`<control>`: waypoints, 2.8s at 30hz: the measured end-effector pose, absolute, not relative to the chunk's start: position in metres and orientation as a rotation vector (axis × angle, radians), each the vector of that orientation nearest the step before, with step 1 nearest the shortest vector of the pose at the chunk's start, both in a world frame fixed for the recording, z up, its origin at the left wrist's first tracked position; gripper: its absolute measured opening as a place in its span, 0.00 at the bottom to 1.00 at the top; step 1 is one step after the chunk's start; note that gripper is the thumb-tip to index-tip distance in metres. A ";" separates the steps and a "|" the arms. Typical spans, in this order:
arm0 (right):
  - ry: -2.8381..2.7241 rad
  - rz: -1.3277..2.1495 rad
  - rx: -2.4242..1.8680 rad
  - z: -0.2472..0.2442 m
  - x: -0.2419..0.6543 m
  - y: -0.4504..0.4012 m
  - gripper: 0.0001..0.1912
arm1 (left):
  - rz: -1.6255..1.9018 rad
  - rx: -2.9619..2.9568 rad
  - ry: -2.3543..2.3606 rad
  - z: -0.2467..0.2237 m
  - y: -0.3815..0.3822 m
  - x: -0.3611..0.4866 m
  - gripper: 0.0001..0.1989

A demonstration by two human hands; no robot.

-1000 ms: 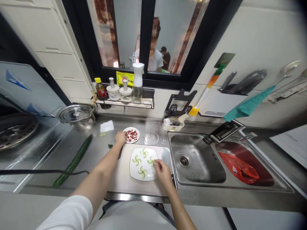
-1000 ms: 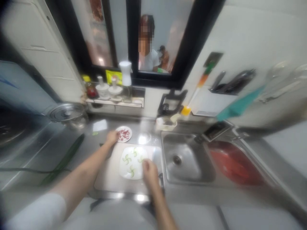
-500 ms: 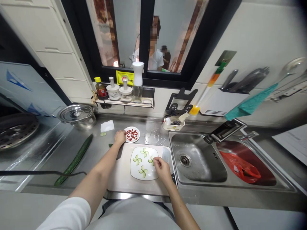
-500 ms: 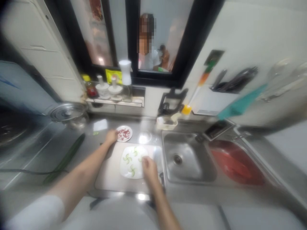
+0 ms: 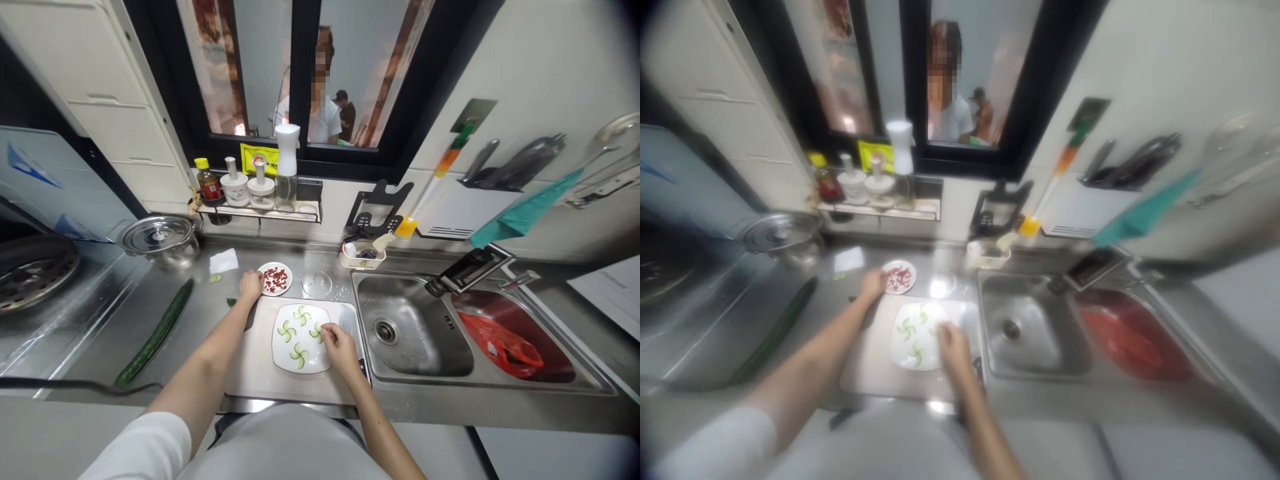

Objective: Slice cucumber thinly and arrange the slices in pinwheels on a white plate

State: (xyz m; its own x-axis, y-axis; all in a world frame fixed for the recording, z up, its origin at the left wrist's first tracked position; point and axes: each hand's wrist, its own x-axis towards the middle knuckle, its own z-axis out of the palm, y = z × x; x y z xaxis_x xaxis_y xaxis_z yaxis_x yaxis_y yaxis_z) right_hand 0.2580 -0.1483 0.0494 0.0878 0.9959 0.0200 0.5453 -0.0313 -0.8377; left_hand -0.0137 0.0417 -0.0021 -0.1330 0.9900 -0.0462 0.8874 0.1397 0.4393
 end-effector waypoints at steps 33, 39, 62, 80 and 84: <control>-2.264 0.499 -1.728 0.033 0.237 -0.077 0.10 | 0.650 1.732 1.478 0.010 -0.060 0.075 0.06; -2.374 0.417 -1.884 0.025 0.231 -0.073 0.10 | 0.494 1.880 1.733 0.012 -0.063 0.075 0.08; -2.472 0.377 -1.912 0.022 0.225 -0.066 0.11 | 0.297 1.997 1.795 0.014 -0.059 0.089 0.07; -2.403 0.408 -1.935 0.026 0.224 -0.066 0.10 | 0.333 1.986 1.782 0.013 -0.058 0.090 0.06; -2.417 0.425 -1.940 0.025 0.224 -0.065 0.10 | 0.298 1.995 1.792 0.013 -0.058 0.090 0.06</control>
State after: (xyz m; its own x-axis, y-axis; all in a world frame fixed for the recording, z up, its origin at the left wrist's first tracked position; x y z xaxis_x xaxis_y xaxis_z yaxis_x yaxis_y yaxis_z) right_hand 0.2240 -0.0654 0.0252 -0.2308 0.9600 -0.1586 0.9565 0.1940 -0.2181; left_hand 0.0903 -0.0580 0.0129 0.1371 0.9821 -0.1295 0.8873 -0.0636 0.4569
